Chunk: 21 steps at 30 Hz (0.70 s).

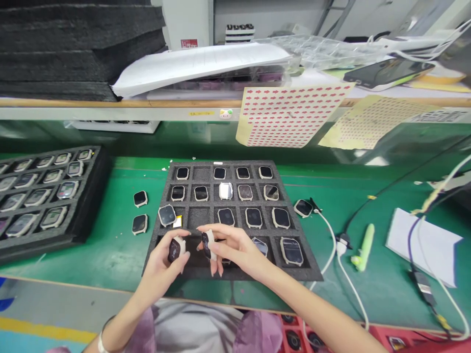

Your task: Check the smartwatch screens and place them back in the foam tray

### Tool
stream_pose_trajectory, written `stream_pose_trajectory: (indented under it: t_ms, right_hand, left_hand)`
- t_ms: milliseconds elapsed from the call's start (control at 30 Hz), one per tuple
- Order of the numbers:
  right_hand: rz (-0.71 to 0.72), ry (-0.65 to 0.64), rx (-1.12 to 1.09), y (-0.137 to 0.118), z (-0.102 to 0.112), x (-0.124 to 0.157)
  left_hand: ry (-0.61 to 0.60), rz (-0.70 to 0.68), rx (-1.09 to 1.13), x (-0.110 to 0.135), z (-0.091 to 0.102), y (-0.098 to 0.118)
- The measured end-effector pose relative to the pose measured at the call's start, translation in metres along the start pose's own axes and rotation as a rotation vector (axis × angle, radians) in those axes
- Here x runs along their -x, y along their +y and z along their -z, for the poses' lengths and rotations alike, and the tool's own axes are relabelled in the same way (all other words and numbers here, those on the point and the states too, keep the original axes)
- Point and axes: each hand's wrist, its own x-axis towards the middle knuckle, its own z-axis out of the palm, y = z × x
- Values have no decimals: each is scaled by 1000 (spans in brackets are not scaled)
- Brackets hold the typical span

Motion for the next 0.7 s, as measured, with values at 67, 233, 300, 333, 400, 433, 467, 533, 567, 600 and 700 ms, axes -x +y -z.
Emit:
stream_pose_trajectory:
  t_ms: [67, 233, 300, 333, 400, 433, 467, 533, 567, 600, 700]
  right_hand:
    - [-11, -6, -2, 0, 0, 0]
    - [8, -11, -5, 1, 0, 1]
    - [17, -17, -7, 2, 1, 2]
    - [14, -24, -8, 2, 1, 2]
    - [4, -35, -12, 2, 1, 3]
    - [0, -39, -14, 2, 1, 3]
    - [0, -44, -15, 1, 1, 3]
    - [7, -48, -14, 1, 1, 2]
    - [11, -47, -14, 1, 1, 2]
    - [14, -47, -15, 1, 1, 2]
    - [9, -40, -22, 1, 1, 3]
  left_hand:
    - [-13, -11, -12, -1, 0, -2]
    - [-7, -9, 7, -1, 0, 0]
    - [-16, -2, 5, 0, 0, 2]
    - [-21, 1, -2, 0, 0, 3]
    - [-14, 4, -14, 1, 0, 3]
    - [-5, 6, -13, 1, 0, 3]
    - [9, 7, -7, 1, 0, 3]
    - [22, 6, 8, 1, 0, 2]
    - [21, 6, 9, 1, 0, 1]
    - [17, 8, 6, 1, 0, 1]
    - [13, 12, -5, 2, 0, 1]
